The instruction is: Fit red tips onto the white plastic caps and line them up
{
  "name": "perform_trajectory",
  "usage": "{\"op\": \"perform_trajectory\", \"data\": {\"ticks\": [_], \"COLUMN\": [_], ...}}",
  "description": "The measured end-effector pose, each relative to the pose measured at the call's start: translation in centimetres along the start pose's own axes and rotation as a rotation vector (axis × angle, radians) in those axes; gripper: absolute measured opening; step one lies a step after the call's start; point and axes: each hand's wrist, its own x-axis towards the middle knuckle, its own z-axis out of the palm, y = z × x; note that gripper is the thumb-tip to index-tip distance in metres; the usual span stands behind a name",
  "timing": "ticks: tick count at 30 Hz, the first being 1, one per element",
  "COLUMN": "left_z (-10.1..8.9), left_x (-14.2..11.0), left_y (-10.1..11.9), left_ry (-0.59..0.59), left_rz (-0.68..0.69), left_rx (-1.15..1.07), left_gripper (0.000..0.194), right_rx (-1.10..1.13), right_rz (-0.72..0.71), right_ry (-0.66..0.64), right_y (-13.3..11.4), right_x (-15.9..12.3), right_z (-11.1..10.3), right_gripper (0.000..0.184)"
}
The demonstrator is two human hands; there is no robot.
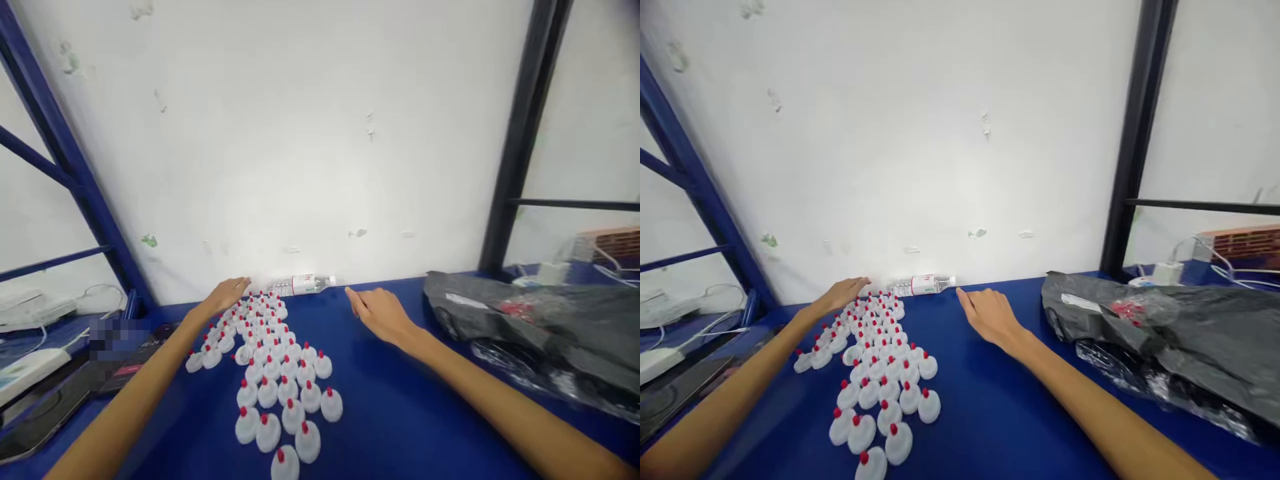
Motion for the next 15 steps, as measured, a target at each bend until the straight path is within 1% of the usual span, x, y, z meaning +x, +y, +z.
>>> {"op": "perform_trajectory", "data": {"ticks": [3, 5, 11, 15], "left_z": [0.3, 0.7, 1.6, 1.8], "left_x": [-1.1, -1.5, -2.0, -2.3], "left_y": [-1.0, -1.2, -0.6, -0.1], "left_ry": [-0.015, -0.028, -0.064, -0.109], "left_rz": [0.010, 0.029, 0.095, 0.137], "left_rx": [-0.030, -0.060, -0.141, -0.159], "left_gripper": [0.035, 0.035, 0.035, 0.034], "right_rx": [0.000, 0.004, 0.025, 0.039], "right_rz": [-0.005, -0.009, -0.016, -0.007], "right_ry": [-0.014, -0.023, -0.055, -0.071], "right_y": [-0.1, -0.1, -0.3, -0.3], "right_x": [0.0, 0.0, -0.1, -0.2], "right_z": [0.5, 0.8, 1.1, 1.2], "right_gripper": [0.068, 0.068, 0.069, 0.069]}}
